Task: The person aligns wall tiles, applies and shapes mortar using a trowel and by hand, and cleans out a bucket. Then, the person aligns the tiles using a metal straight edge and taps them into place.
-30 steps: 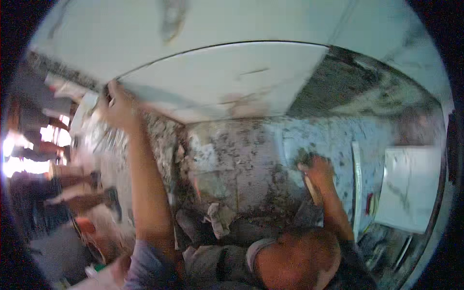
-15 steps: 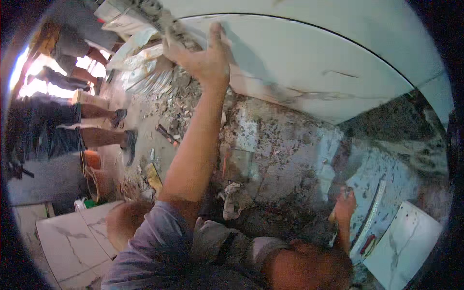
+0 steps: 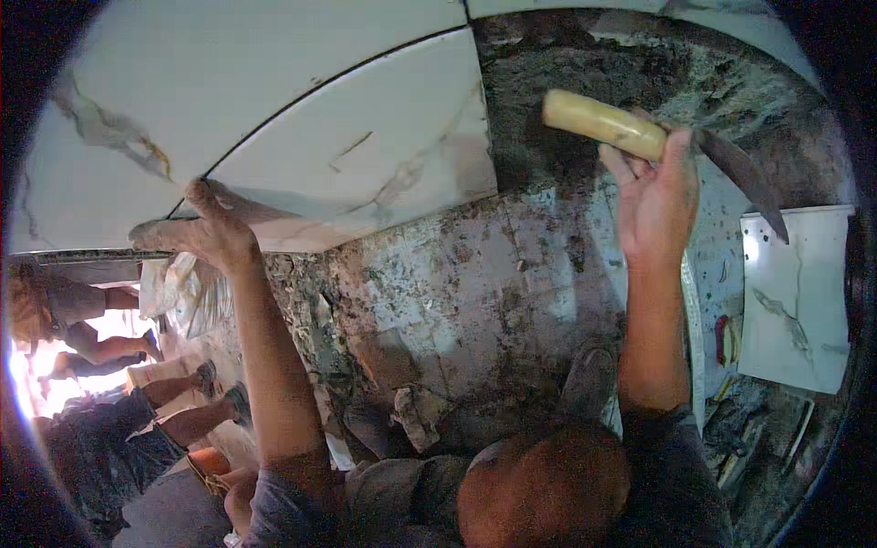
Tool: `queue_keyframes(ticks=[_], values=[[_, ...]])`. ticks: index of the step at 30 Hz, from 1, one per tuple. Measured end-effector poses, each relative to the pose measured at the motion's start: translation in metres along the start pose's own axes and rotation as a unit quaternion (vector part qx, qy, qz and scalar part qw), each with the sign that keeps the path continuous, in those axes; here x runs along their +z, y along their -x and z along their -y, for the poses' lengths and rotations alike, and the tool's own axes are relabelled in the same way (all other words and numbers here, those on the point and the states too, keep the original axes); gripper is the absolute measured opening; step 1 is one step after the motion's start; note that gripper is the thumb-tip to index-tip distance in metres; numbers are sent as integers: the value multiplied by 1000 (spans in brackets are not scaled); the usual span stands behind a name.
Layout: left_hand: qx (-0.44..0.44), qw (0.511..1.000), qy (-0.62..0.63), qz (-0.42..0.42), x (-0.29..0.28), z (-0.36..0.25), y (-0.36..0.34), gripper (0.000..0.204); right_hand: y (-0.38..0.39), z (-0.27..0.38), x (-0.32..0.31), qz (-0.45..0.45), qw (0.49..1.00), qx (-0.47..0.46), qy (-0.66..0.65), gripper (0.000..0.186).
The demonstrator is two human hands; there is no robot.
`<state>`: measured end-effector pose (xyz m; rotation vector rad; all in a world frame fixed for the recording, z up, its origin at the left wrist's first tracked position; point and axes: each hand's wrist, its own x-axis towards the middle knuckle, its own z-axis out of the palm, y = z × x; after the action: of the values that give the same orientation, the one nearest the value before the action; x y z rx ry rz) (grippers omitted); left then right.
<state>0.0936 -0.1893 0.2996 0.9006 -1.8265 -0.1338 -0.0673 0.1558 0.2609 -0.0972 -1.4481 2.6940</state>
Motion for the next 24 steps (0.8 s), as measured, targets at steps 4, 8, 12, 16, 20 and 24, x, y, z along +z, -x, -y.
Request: queue_keyframes(ticks=[4, 8, 12, 16, 20, 24], values=[[7, 1000, 11, -18, 3, 2, -2, 116, -7, -2, 7, 49, 998, 10, -25, 38], [2, 999, 14, -31, 4, 5, -2, 117, -5, -10, 13, 17, 999, 51, -11, 33], [-20, 999, 35, -1, 4, 2, -1, 117, 7, -23, 25, 12, 991, 135, -10, 33], [13, 999, 14, -27, 3, -4, -1, 115, 7, -15, 20, -31, 999, 26, -15, 44], [-2, 999, 33, -14, 4, -9, 2, 115, 8, -20, 22, 28, 992, 120, 29, 46], [39, 997, 60, -20, 4, -11, 2, 116, 10, -30, 22, -6, 998, 58, -6, 49]])
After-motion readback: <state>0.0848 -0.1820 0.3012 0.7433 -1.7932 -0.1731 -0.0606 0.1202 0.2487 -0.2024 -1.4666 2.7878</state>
